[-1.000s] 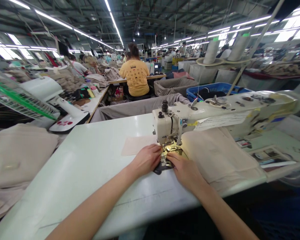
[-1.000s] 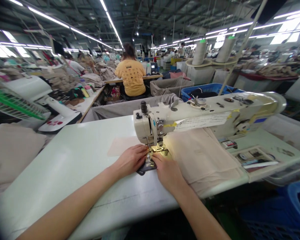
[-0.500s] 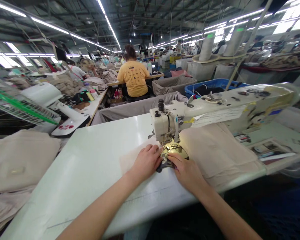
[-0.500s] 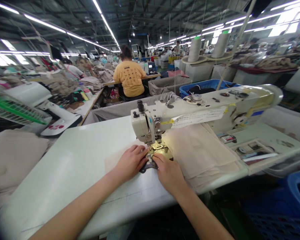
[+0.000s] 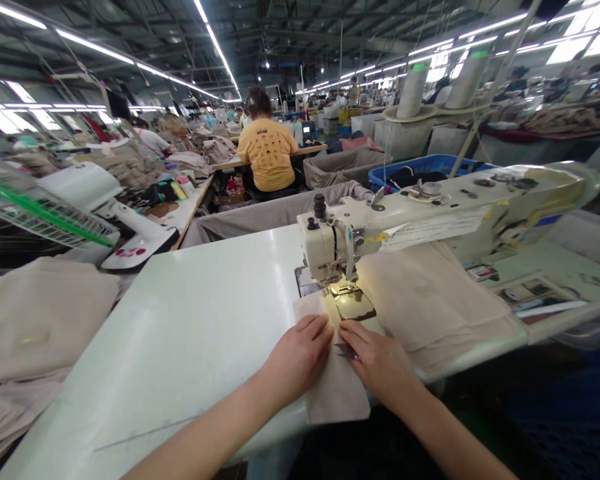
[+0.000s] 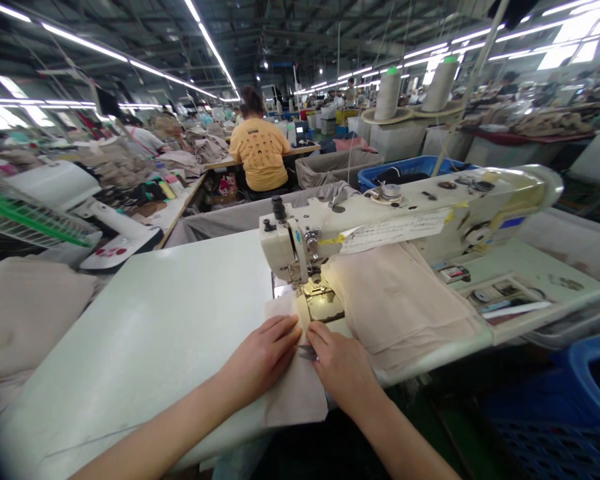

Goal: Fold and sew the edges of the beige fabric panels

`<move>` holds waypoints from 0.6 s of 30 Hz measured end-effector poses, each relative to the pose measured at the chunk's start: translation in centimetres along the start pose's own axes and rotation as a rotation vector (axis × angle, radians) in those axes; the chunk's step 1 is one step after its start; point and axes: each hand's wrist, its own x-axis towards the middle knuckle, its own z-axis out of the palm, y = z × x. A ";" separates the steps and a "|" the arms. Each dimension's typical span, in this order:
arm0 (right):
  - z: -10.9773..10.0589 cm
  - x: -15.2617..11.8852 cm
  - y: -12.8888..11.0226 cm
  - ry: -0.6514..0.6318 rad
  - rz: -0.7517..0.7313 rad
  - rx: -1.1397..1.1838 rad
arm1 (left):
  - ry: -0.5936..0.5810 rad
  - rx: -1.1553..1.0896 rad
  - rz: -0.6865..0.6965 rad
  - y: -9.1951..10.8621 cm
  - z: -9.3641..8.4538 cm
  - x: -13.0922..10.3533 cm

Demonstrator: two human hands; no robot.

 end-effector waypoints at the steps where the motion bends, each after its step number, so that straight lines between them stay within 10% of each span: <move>1: 0.0 0.0 0.0 -0.007 0.002 -0.010 | 0.003 -0.003 0.006 0.0 0.0 -0.1; 18: -2.1 6.0 0.8 -0.070 0.082 -0.029 | -0.011 0.037 -0.027 -5.2 -0.2 3.5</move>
